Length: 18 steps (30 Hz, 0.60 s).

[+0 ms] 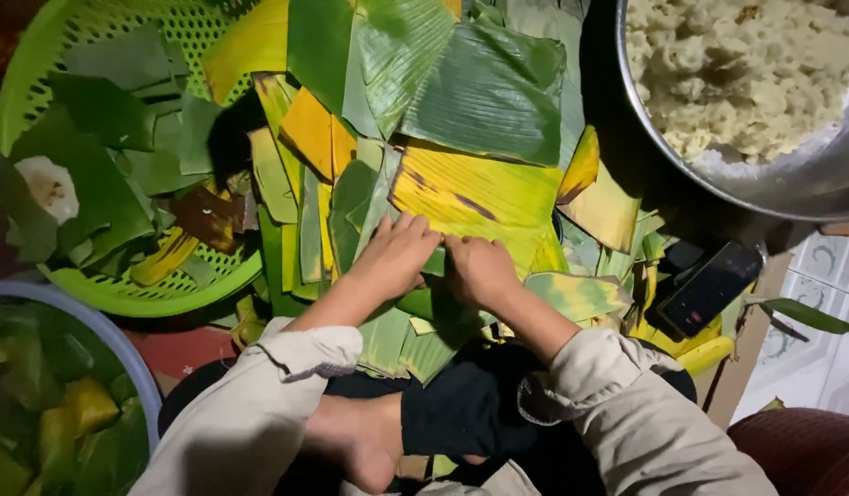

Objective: Preparing banana leaves by folding and cutting them with scissors, then filling them with a food mixture.

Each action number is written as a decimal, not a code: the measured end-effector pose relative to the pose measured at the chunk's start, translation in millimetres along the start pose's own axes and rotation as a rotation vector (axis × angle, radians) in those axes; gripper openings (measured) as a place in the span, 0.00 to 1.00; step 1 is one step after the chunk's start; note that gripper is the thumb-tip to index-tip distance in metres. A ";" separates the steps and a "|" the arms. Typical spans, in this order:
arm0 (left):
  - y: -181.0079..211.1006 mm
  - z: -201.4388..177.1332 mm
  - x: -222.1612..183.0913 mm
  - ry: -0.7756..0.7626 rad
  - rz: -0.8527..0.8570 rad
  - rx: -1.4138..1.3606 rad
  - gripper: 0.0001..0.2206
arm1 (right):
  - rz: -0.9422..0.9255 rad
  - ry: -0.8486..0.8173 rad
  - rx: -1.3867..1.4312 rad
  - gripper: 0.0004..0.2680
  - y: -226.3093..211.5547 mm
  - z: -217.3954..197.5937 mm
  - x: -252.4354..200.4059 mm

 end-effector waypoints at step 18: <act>81.9 69.8 -135.3 0.681 -0.807 -1.981 0.47 | 0.251 -0.379 1.147 0.10 34.4 -38.9 -51.2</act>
Point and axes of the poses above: each hand's wrist, its own x-axis towards the middle knuckle, its own z-axis out of the palm, y = z × x, the point moved 8 cm from there along x, towards the middle knuckle, and after that the axes turned 11 degrees about -x, right-handed, at the moved point
